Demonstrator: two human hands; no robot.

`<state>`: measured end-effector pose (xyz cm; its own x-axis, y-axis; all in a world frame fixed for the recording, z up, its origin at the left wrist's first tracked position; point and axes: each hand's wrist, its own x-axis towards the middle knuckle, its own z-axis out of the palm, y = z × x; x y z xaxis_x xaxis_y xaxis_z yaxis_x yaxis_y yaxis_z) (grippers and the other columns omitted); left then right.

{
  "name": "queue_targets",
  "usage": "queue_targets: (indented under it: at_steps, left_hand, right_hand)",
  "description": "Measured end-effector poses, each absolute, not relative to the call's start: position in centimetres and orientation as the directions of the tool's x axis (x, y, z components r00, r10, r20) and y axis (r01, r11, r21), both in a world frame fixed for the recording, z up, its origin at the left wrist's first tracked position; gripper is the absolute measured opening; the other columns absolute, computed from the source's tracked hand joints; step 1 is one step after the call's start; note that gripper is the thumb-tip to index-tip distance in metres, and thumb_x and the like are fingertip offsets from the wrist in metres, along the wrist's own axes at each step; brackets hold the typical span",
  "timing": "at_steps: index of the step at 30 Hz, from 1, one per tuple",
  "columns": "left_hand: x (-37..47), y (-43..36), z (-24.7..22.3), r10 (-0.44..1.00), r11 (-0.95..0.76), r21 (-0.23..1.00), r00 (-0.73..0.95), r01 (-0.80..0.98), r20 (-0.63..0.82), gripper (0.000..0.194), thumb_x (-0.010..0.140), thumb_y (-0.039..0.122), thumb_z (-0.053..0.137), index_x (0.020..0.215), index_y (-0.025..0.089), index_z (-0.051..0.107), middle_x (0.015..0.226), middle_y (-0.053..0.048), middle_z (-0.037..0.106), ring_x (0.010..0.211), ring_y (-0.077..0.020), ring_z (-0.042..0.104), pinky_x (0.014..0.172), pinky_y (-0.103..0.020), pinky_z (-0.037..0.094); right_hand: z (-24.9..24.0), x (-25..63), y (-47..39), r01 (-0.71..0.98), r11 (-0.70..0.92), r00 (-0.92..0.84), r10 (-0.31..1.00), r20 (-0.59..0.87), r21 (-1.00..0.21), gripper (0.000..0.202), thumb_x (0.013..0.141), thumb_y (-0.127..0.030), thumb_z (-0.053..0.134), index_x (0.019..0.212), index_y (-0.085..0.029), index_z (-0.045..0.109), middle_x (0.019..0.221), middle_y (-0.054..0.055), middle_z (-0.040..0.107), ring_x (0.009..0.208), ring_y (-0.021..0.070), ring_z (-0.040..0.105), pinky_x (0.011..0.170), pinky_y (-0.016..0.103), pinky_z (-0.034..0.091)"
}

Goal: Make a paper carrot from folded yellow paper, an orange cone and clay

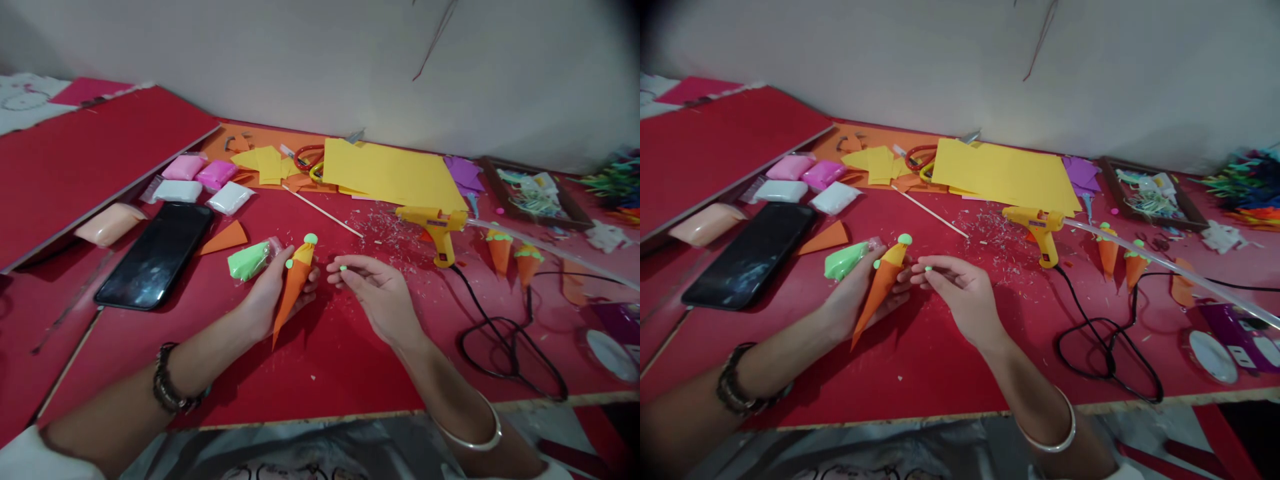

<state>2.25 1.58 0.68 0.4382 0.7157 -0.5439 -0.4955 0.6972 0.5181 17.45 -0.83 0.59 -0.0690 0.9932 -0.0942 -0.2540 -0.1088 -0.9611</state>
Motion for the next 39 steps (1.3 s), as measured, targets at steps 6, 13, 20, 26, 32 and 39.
queue_targets:
  at_steps: [6, 13, 20, 26, 32, 39]
  left_hand:
    - [2.12, 1.57, 0.55, 0.721, 0.693, 0.527, 0.467, -0.492, -0.512, 0.033, 0.085, 0.040, 0.036, 0.070, 0.015, 0.052, 0.059, 0.001, 0.047, 0.051, -0.0077, 0.045, 0.050, -0.017, 0.043]
    - [2.27, 1.61, 0.50, 0.724, 0.688, 0.514, 0.449, -0.512, -0.523, 0.031, 0.083, 0.039, 0.040, 0.070, 0.015, 0.054, 0.059, 0.001, 0.047, 0.049, -0.0074, 0.044, 0.049, -0.017, 0.042]
    - [2.39, 1.49, 0.95, 0.728, 0.686, 0.564, 0.432, -0.460, -0.533, 0.031, 0.083, 0.039, 0.039, 0.066, 0.015, 0.052, 0.057, 0.001, 0.046, 0.052, -0.0092, 0.046, 0.051, -0.018, 0.043]
    - [2.46, 1.34, 0.82, 0.729, 0.684, 0.579, 0.412, -0.444, -0.546, 0.031, 0.081, 0.041, 0.042, 0.068, 0.015, 0.053, 0.058, 0.000, 0.049, 0.055, -0.0090, 0.047, 0.055, -0.018, 0.044]
    - [2.48, 1.34, 0.65, 0.729, 0.684, 0.576, 0.396, -0.448, -0.558, 0.030, 0.081, 0.040, 0.043, 0.070, 0.015, 0.056, 0.058, 0.000, 0.050, 0.055, -0.0088, 0.048, 0.054, -0.017, 0.044]
    - [2.56, 1.37, 0.63, 0.743, 0.668, 0.593, 0.439, -0.450, -0.505, 0.033, 0.082, 0.039, 0.040, 0.067, 0.014, 0.055, 0.058, 0.000, 0.048, 0.054, -0.0087, 0.047, 0.053, -0.017, 0.042]
  right_hand:
    - [0.48, 17.71, -0.72, -0.210, -0.100, -0.042, 0.995, -0.094, -0.973, 0.010, 0.078, -0.025, 0.056, 0.075, -0.021, 0.064, 0.058, -0.005, 0.058, 0.047, 0.0034, 0.052, 0.048, 0.016, 0.043]
    - [0.45, 17.49, -0.74, -0.282, -0.142, -0.096, 0.988, -0.119, -0.949, 0.015, 0.078, -0.023, 0.055, 0.089, -0.023, 0.064, 0.085, 0.001, 0.068, 0.073, 0.0099, 0.063, 0.068, 0.023, 0.050]
    - [0.29, 17.67, -0.63, -0.241, -0.080, -0.008, 0.997, -0.081, -0.967, 0.007, 0.070, -0.018, 0.065, 0.076, -0.021, 0.062, 0.069, -0.005, 0.063, 0.058, 0.0052, 0.057, 0.059, 0.017, 0.047]
    - [0.38, 17.65, -0.65, -0.251, -0.105, -0.037, 0.994, -0.099, -0.962, 0.013, 0.079, -0.027, 0.053, 0.083, -0.020, 0.064, 0.071, -0.001, 0.066, 0.060, 0.0081, 0.060, 0.060, 0.022, 0.049]
    - [0.38, 17.45, -0.70, -0.258, -0.099, -0.046, 0.995, -0.090, -0.961, 0.014, 0.073, -0.020, 0.060, 0.087, -0.023, 0.062, 0.079, -0.001, 0.067, 0.069, 0.0089, 0.063, 0.067, 0.023, 0.050]
    - [0.32, 17.57, -0.74, -0.212, -0.081, -0.048, 0.996, -0.073, -0.974, 0.006, 0.075, -0.023, 0.059, 0.077, -0.021, 0.064, 0.064, -0.004, 0.062, 0.052, 0.0057, 0.057, 0.054, 0.019, 0.047]
